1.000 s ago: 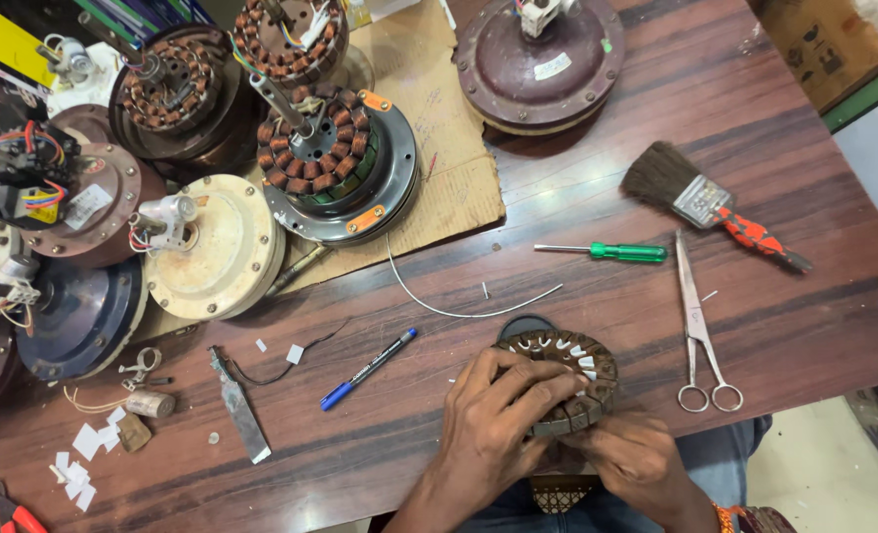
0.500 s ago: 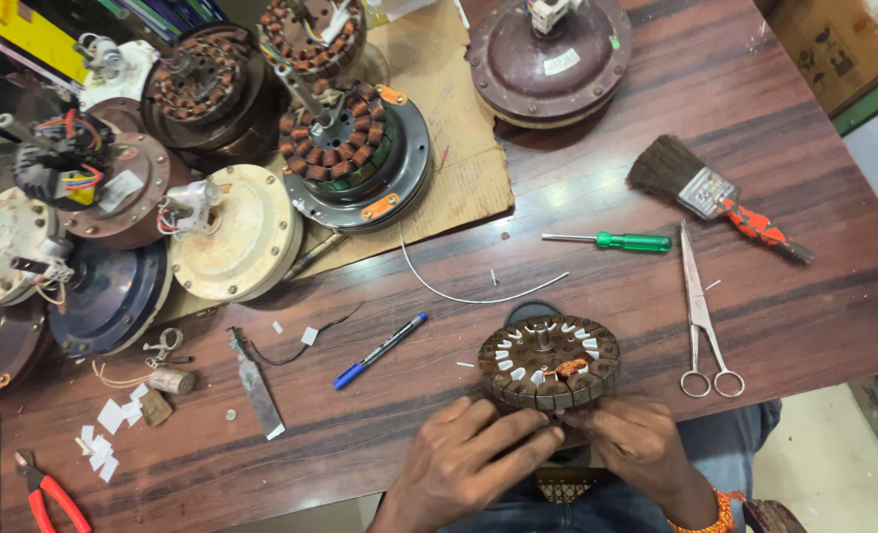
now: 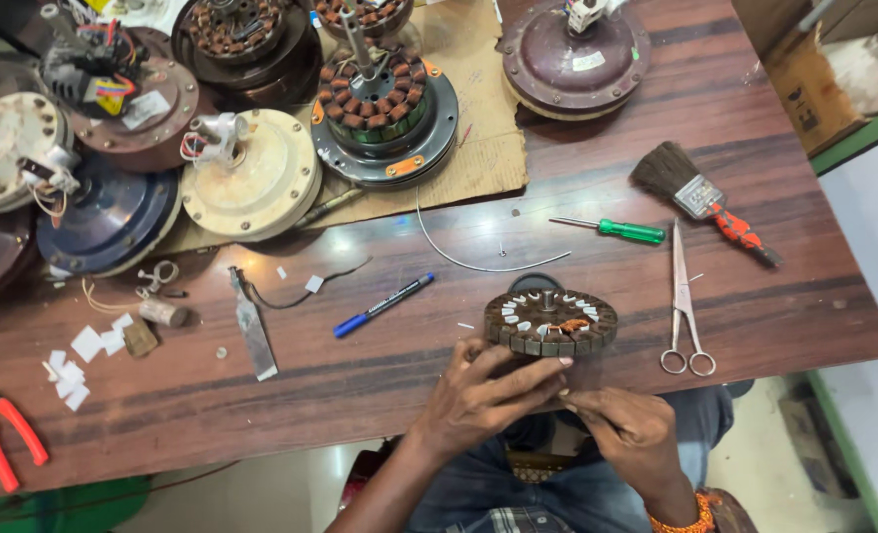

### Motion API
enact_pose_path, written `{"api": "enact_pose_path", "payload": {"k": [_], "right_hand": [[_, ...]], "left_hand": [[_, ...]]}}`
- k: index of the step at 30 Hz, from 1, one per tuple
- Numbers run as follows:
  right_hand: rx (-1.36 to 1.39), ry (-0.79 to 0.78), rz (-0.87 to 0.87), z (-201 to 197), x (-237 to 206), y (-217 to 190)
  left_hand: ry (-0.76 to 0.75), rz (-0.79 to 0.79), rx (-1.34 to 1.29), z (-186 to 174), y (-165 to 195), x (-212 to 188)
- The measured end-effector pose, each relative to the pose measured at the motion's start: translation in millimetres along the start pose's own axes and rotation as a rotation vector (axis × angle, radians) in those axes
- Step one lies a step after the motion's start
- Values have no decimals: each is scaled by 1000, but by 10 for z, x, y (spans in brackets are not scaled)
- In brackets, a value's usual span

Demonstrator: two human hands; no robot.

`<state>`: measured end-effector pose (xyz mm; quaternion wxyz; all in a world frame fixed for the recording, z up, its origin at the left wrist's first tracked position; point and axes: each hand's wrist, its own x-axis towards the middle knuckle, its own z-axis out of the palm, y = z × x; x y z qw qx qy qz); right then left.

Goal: The person sits at a workbench and rewinds a fan motor armature, using a screwdriver to work on the stator and then pressing and fitting copper wire coils into the slots around the armature by hand, rotating the piece as they go.

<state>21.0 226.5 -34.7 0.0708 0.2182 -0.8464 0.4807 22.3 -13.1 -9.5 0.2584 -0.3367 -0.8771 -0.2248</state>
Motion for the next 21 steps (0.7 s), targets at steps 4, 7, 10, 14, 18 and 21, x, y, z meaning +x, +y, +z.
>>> {"api": "enact_pose_path", "payload": {"k": [4,7,10,14,18,21], "right_hand": [[-174,-15,-20,-147,168,-193],[-238,15,-101,-293,339,-380],[-344,-21,-237,-398,537,-566],[-364,-75,-289,-401,858,-689],[-371,-166,-272,-365,1101,-705],[-315,-239,-223,-367,1209,-695]], "left_hand": [[-64,-96,-29,64,37,-21],[120,-214,-106,143,146,-24],[378,-533,-527,345,340,30],[466,-1074,-1200,568,489,49],[577,-1152,-1509,609,480,64],[600,-1162,-1620,589,485,105]]}}
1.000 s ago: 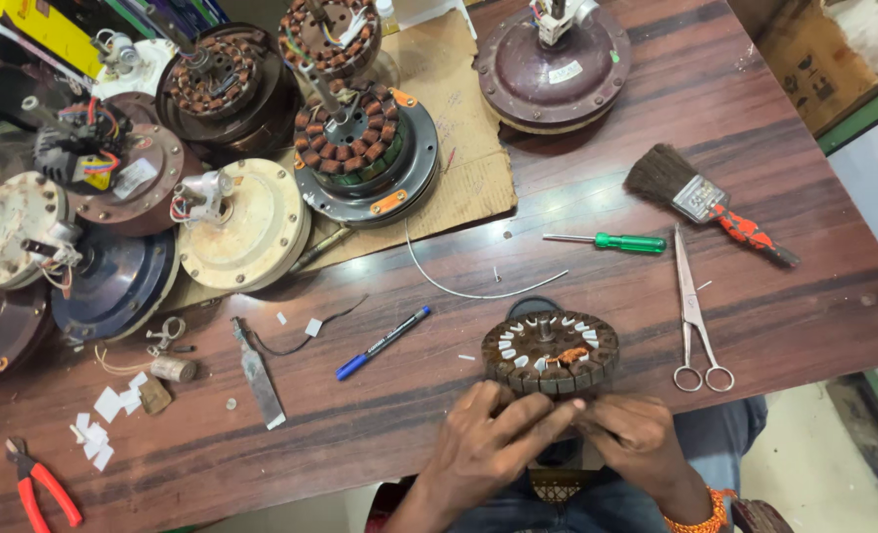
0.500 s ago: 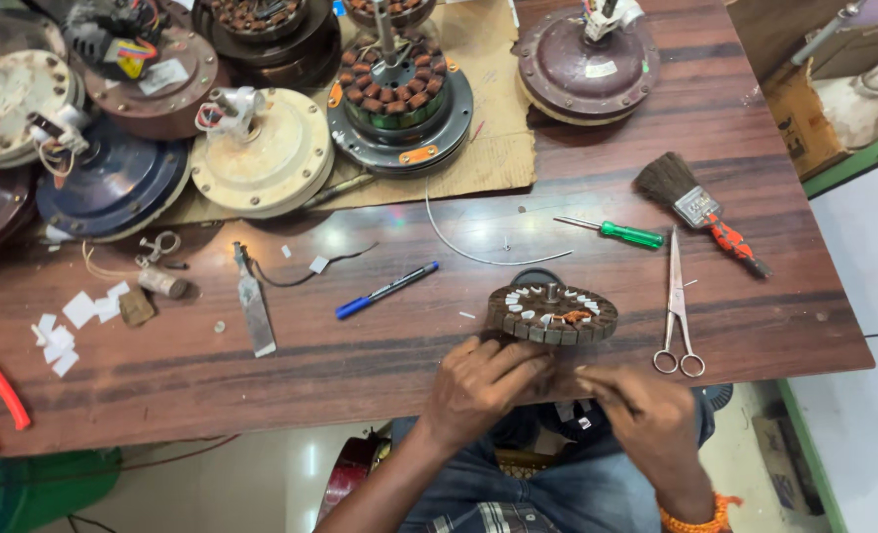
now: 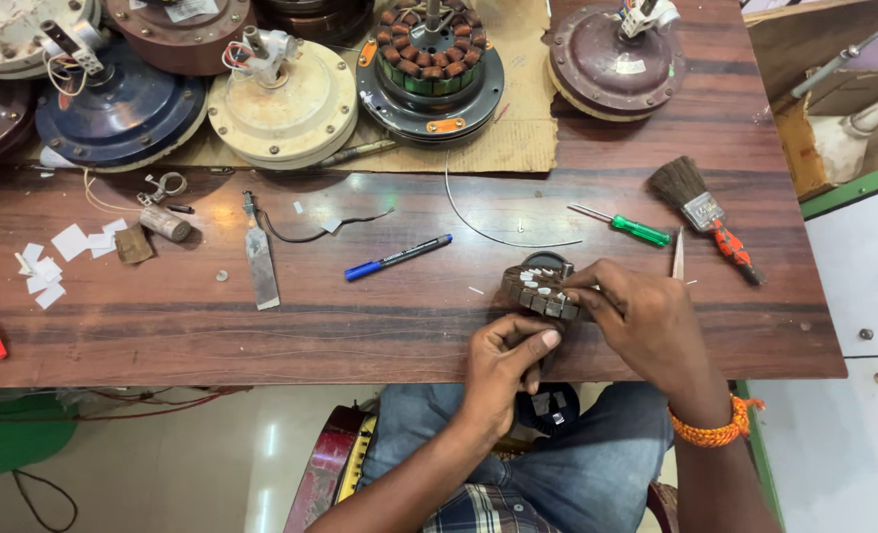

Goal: The person sits at a workbench and rewinds a fan motor armature, using a screwdriver to work on the stator and then pressing and fitting copper wire coils into the slots around the armature by hand, rotating the piece as they go.

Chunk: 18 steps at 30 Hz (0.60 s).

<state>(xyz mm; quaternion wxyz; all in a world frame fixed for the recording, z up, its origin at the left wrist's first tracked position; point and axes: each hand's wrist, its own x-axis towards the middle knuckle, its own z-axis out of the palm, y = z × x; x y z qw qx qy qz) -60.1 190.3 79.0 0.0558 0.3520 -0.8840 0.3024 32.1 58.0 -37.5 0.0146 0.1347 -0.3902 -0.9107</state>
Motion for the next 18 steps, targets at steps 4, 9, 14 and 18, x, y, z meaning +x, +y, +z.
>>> {"api": "enact_pose_path", "payload": {"k": [4,9,14,18], "right_hand": [[-11,-139,304,-62,49,47],[111,-134,247,-107,63,102],[208,-165,258,-60,146,148],[258,-222,313,-21,226,204]], "left_hand": [[-14,-46,-57,50,12,-21],[-33,-10,-54,67,2,-33],[-14,-55,-172,96,-30,-34],[-20,-108,-288,92,-34,-35]]}}
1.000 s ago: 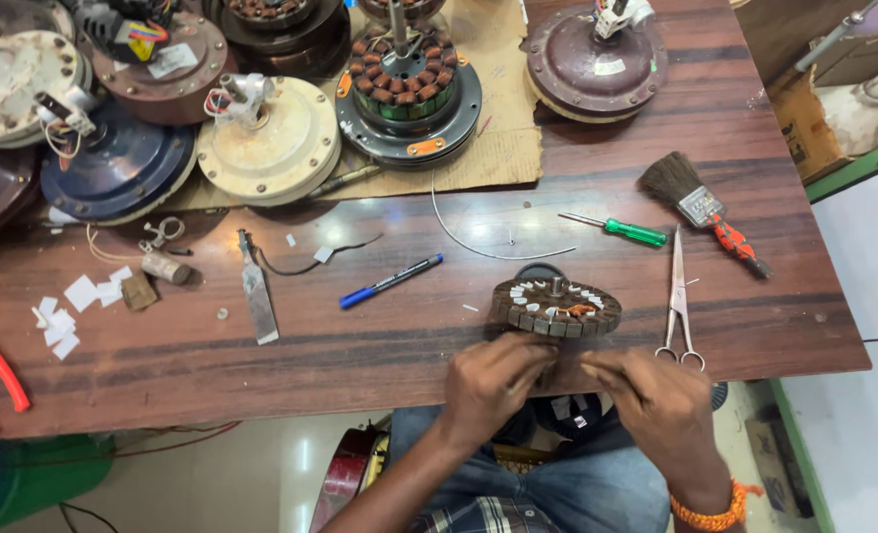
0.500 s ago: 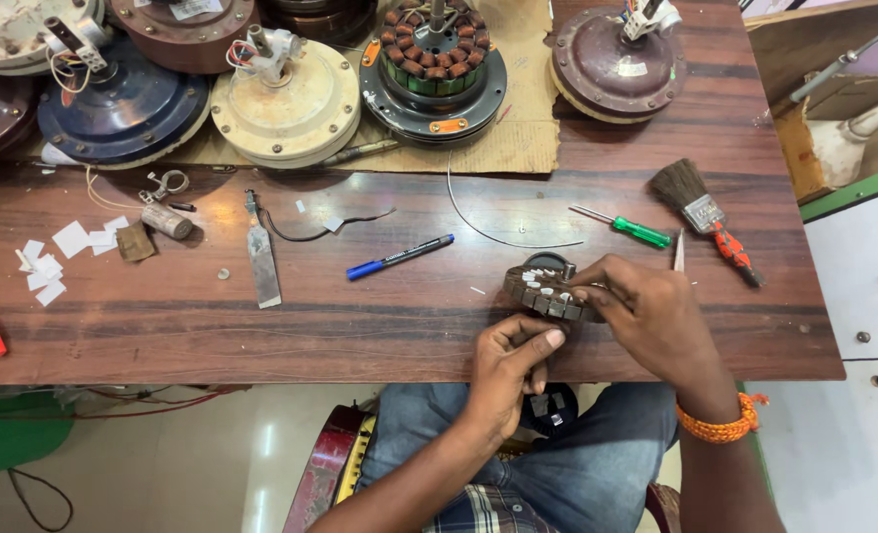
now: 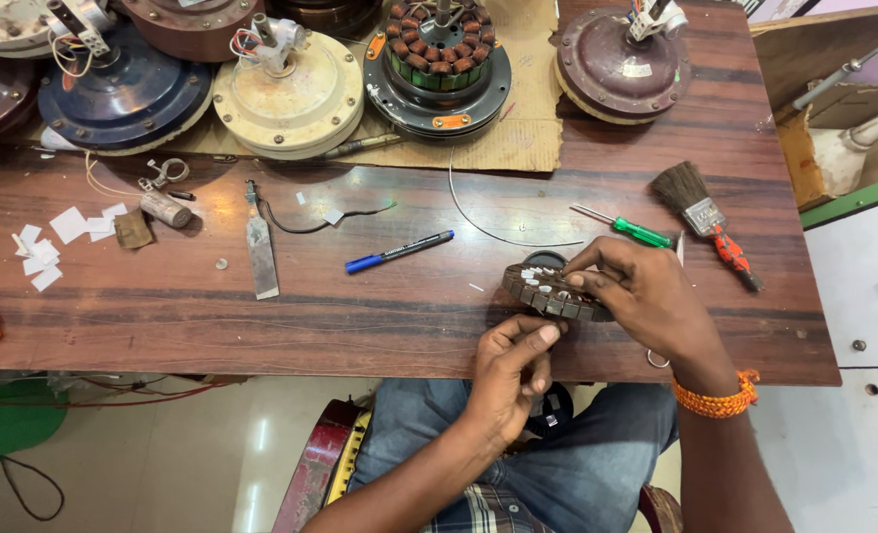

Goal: The person sits at a workbench and rewinds a fan motor armature, using a screwdriver to work on the stator and then pressing and fitting copper wire coils into the slots around the armature by hand, rotating the piece as they go.

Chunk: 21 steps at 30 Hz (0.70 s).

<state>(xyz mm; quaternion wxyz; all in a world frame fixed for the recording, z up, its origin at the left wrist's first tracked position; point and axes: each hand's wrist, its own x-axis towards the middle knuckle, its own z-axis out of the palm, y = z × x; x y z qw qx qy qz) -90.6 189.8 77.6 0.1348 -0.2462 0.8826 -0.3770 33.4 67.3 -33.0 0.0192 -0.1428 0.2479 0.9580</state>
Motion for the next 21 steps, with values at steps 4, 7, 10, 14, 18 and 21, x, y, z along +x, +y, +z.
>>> {"api": "enact_pose_path", "payload": {"k": [4,7,10,14,18,21], "right_hand": [[77,-52,87,-7,44,95],[192,-86,93,-19,64,208],[202,-98,74,-44,107,340],[250,-117,113,-52,186,508],[85,56,7,-22,236,660],[-18,217,75,-32,248,776]], "left_hand": [[19,-22,-13,3,11,1],[16,-12,-8,22,11,1],[-5,-9,12,40,-6,-8],[40,-23,9,34,-49,-5],[78,-10,-21,15,-108,71],[100,10,-32,29,-136,132]]}}
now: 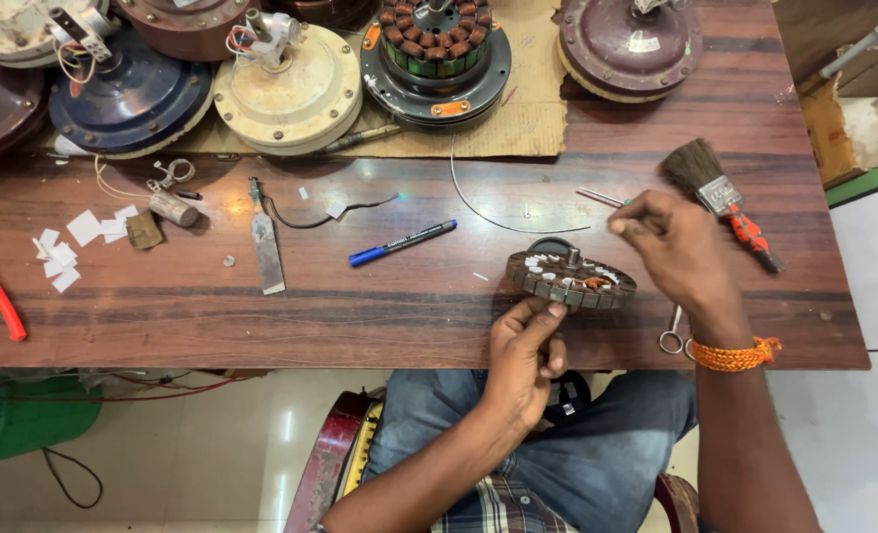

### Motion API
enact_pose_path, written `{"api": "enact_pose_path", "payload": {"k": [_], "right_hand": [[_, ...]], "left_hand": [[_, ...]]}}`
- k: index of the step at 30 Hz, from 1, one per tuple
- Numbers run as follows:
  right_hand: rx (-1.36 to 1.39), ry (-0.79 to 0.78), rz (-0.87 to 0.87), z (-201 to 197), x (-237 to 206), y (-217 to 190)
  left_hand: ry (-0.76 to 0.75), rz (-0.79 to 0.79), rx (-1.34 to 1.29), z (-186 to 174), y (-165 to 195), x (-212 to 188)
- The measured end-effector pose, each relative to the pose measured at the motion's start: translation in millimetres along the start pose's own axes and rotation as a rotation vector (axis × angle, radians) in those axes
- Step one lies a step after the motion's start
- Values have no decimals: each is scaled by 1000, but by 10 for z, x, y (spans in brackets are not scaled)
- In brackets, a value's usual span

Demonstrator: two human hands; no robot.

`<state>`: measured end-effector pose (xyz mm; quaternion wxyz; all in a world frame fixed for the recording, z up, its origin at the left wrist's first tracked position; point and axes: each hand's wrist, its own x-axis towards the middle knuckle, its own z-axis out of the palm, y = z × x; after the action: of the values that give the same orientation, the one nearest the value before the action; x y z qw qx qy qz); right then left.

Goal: The person sits at a workbench and rewinds a fan motor armature, using a screwdriver to work on the stator and then pressing and fitting copper wire coils into the slots around the armature by hand, rotating the piece as they go.

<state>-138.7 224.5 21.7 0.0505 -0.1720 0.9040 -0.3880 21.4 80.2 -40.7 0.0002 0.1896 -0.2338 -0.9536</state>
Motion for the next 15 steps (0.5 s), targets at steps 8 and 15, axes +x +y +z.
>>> {"api": "enact_pose_path", "payload": {"k": [8,15], "right_hand": [[211,43,82,-79,-116,234],[452,77,196,-387,-470,22]], "left_hand": [[-25,1027,1173,204,326,-355],[-438,1296,1727,309,972,22]]}}
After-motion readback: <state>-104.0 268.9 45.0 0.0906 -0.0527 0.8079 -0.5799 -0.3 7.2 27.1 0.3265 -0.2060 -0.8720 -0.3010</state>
